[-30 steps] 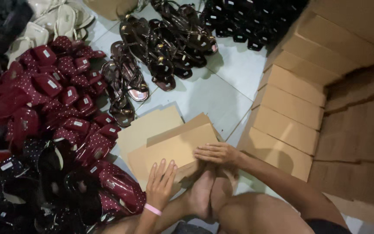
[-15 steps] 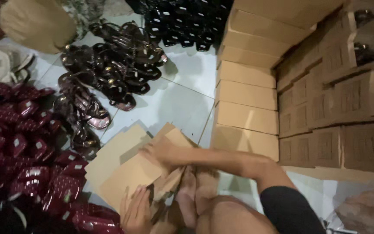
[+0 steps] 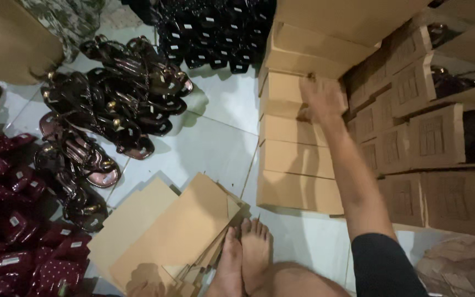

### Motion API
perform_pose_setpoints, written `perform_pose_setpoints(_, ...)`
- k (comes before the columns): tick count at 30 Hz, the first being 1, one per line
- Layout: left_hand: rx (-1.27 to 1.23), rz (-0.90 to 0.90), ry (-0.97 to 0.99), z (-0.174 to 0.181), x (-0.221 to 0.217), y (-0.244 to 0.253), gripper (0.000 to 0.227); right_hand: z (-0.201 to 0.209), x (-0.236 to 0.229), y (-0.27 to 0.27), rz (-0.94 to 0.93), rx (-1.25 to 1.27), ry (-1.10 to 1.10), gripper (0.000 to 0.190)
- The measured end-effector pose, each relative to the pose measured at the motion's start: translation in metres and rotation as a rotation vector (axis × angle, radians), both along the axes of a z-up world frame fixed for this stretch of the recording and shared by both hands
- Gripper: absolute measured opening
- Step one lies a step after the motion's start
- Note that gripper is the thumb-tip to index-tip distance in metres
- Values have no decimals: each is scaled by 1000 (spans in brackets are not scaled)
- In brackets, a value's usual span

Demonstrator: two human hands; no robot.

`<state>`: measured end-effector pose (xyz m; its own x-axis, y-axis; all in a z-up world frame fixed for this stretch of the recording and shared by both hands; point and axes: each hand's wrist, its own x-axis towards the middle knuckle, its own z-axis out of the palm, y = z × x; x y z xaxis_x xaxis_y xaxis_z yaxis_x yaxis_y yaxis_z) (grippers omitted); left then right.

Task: The person sits on the floor and packs pairs of sandals into cardboard boxes. They pick up a pair of sandals, place them inside a box, and then close the box flaps. This process is repeated multiple times with different pairs of sandals.

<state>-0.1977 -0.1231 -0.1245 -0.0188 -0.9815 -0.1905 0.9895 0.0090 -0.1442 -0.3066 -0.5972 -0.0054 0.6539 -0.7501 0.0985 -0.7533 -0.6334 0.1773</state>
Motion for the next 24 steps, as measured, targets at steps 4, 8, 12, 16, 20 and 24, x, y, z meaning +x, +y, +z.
perform_pose_setpoints(4,184,-92,40,5,2,7,54,-66,-15,-8,-28,-26,-16,87)
perform_pose_setpoints(8,-389,103,89,-4,-11,1,45,-97,-31,-25,-70,-108,-79,69)
perform_pose_setpoints(12,-48,6,58,8,-6,-3,51,-112,-34,-36,-103,-185,-76,64)
perform_pose_setpoints(16,100,-36,2,70,6,7,57,-114,-18,-33,-217,-191,24,73)
perform_pose_setpoints(20,437,-205,-17,120,20,18,64,-95,-11,-22,-198,-80,-57,98)
perform_pose_setpoints(24,460,-256,-77,111,24,15,62,-58,-6,3,-108,-16,-73,65)
